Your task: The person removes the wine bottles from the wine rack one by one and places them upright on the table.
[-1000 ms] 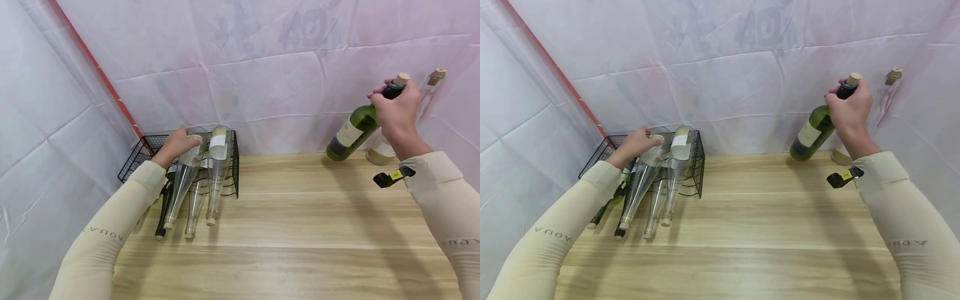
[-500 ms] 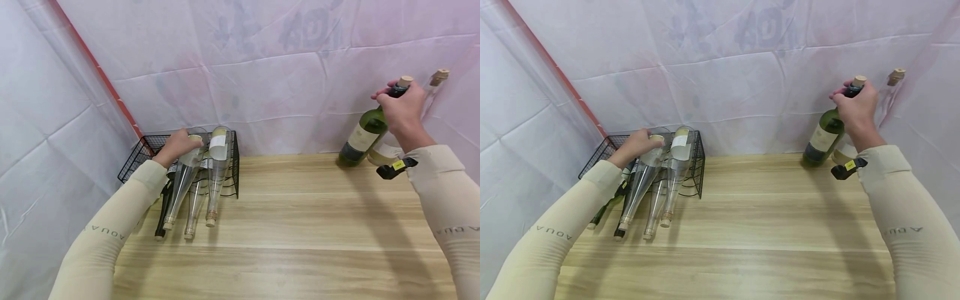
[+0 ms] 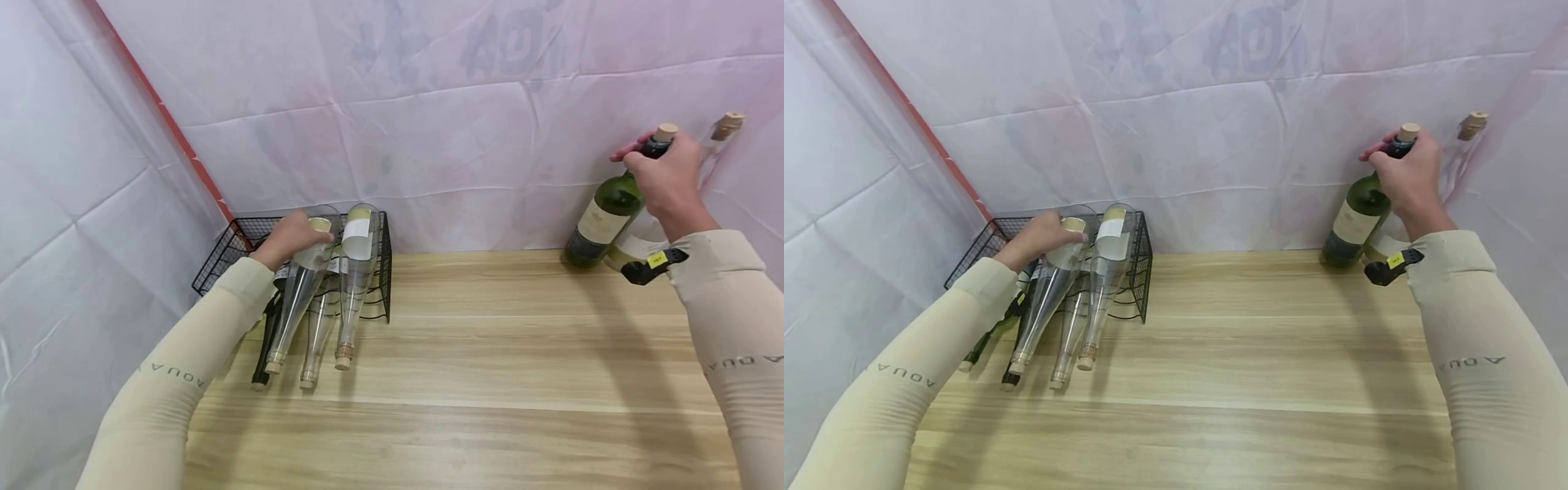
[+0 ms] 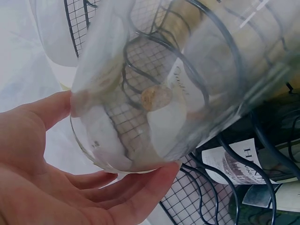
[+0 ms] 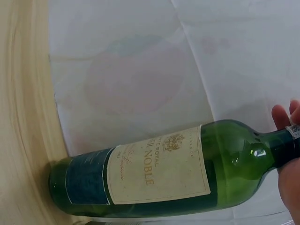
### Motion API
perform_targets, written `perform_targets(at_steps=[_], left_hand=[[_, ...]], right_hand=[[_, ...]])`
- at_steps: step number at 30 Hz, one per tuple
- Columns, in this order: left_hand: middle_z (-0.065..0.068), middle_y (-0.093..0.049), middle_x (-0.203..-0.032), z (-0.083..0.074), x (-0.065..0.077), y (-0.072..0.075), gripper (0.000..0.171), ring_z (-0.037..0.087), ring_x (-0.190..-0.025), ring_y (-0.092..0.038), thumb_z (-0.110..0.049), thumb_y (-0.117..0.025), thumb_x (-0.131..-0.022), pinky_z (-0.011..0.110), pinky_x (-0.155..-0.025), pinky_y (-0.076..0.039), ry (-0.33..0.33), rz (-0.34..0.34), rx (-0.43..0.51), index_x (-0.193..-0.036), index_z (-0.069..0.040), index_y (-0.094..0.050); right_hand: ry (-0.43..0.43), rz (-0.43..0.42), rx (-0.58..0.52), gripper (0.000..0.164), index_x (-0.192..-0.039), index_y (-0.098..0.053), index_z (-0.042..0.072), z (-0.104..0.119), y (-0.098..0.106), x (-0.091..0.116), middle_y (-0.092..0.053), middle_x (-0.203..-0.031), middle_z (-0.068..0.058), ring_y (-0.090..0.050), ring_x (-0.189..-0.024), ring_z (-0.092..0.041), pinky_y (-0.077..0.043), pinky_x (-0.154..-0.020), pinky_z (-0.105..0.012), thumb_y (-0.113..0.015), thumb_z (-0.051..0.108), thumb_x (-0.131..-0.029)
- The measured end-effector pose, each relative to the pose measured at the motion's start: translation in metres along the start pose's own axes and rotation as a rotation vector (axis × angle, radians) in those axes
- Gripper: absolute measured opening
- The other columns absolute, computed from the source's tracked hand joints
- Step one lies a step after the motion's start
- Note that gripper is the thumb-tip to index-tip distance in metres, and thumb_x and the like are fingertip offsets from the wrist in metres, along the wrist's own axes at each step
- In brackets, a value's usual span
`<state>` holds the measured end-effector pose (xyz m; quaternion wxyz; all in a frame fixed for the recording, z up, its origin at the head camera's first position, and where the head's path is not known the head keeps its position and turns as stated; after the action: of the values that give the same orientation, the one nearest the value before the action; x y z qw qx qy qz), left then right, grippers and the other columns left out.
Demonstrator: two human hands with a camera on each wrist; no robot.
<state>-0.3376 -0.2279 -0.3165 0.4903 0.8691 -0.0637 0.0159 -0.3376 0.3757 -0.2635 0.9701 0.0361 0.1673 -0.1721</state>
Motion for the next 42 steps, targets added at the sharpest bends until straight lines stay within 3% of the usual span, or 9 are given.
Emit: perform_targets(at_steps=[6, 13, 18, 24, 29, 35, 40, 42], left_hand=[[0.011, -0.051, -0.08, 0.0, 0.003, -0.002, 0.041, 0.027, -0.068, -0.051, -0.041, -0.071, -0.081, 0.044, -0.06, -0.051, 0.01, 0.027, 0.013, -0.08, -0.007, -0.05], [0.014, -0.054, -0.088, 0.002, 0.005, -0.003, 0.046, 0.031, -0.076, -0.055, -0.045, -0.07, -0.081, 0.044, -0.063, -0.052, 0.021, 0.044, -0.009, -0.09, -0.003, -0.052], [0.014, -0.054, -0.088, 0.0, 0.004, -0.002, 0.044, 0.029, -0.074, -0.054, -0.043, -0.071, -0.081, 0.043, -0.061, -0.051, 0.026, 0.036, -0.012, -0.089, -0.004, -0.052], [0.014, -0.055, -0.088, -0.001, 0.001, -0.005, 0.044, 0.03, -0.072, -0.056, -0.044, -0.071, -0.081, 0.045, -0.057, -0.054, 0.03, 0.044, -0.043, -0.09, -0.004, -0.053], [0.015, -0.055, -0.091, -0.001, -0.001, -0.007, 0.048, 0.029, -0.074, -0.056, -0.044, -0.071, -0.081, 0.044, -0.058, -0.054, 0.04, 0.052, -0.038, -0.095, -0.003, -0.052], [0.015, -0.056, -0.092, 0.0, -0.001, -0.005, 0.046, 0.027, -0.073, -0.056, -0.042, -0.072, -0.08, 0.043, -0.061, -0.054, 0.05, 0.047, 0.007, -0.094, -0.003, -0.053], [0.015, -0.055, -0.094, -0.001, 0.0, -0.004, 0.047, 0.028, -0.076, -0.056, -0.041, -0.072, -0.081, 0.043, -0.061, -0.054, 0.049, 0.056, 0.018, -0.098, -0.002, -0.051], [0.015, -0.055, -0.095, -0.001, 0.0, -0.005, 0.047, 0.028, -0.077, -0.056, -0.041, -0.071, -0.081, 0.043, -0.061, -0.054, 0.051, 0.057, 0.019, -0.099, -0.002, -0.051]], right_hand=[[-0.03, 0.035, 0.078, 0.024, -0.102, -0.054, 0.003, -0.007, 0.004, -0.002, -0.068, -0.087, -0.001, -0.067, -0.079, -0.013, -0.047, -0.075, -0.013, -0.055, -0.009, -0.082], [-0.05, 0.032, -0.003, 0.024, -0.1, -0.056, 0.002, -0.016, 0.009, -0.003, -0.069, -0.083, -0.002, -0.067, -0.077, -0.013, -0.048, -0.072, -0.013, -0.055, -0.011, -0.081], [-0.061, 0.039, -0.006, 0.024, -0.1, -0.057, 0.001, -0.019, 0.014, -0.004, -0.068, -0.083, -0.002, -0.067, -0.077, -0.014, -0.05, -0.069, -0.014, -0.055, -0.012, -0.081], [-0.095, 0.083, 0.146, 0.024, -0.106, -0.054, 0.005, -0.02, 0.018, -0.009, -0.067, -0.087, 0.004, -0.065, -0.083, -0.008, -0.048, -0.07, -0.01, -0.056, -0.006, -0.084], [-0.135, 0.196, 0.361, 0.02, -0.104, -0.054, 0.008, -0.021, 0.022, -0.018, -0.066, -0.08, 0.016, -0.057, -0.081, 0.003, -0.042, -0.067, -0.007, -0.063, 0.005, -0.086], [-0.149, 0.339, 0.409, 0.015, -0.103, -0.06, 0.006, -0.018, 0.026, -0.021, -0.065, -0.083, 0.019, -0.053, -0.084, 0.005, -0.042, -0.067, -0.009, -0.064, 0.007, -0.088], [-0.152, 0.322, 0.496, 0.033, -0.12, -0.058, 0.014, -0.021, 0.032, -0.019, -0.057, -0.091, 0.023, -0.047, -0.094, 0.001, -0.037, -0.071, -0.007, -0.067, 0.016, -0.089], [-0.163, 0.292, 0.475, 0.043, -0.127, -0.055, 0.015, -0.024, 0.035, -0.018, -0.055, -0.093, 0.024, -0.046, -0.098, 0.0, -0.036, -0.072, -0.006, -0.069, 0.016, -0.087]])
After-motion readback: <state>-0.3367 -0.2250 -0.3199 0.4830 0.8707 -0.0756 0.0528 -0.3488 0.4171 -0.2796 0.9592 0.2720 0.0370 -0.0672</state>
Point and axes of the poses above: each hand's wrist, its own x-axis away from the middle knuckle, its own y-axis out of the back of the hand, z = x × y, the point moved 5 cm from there along -x, towards the middle knuckle
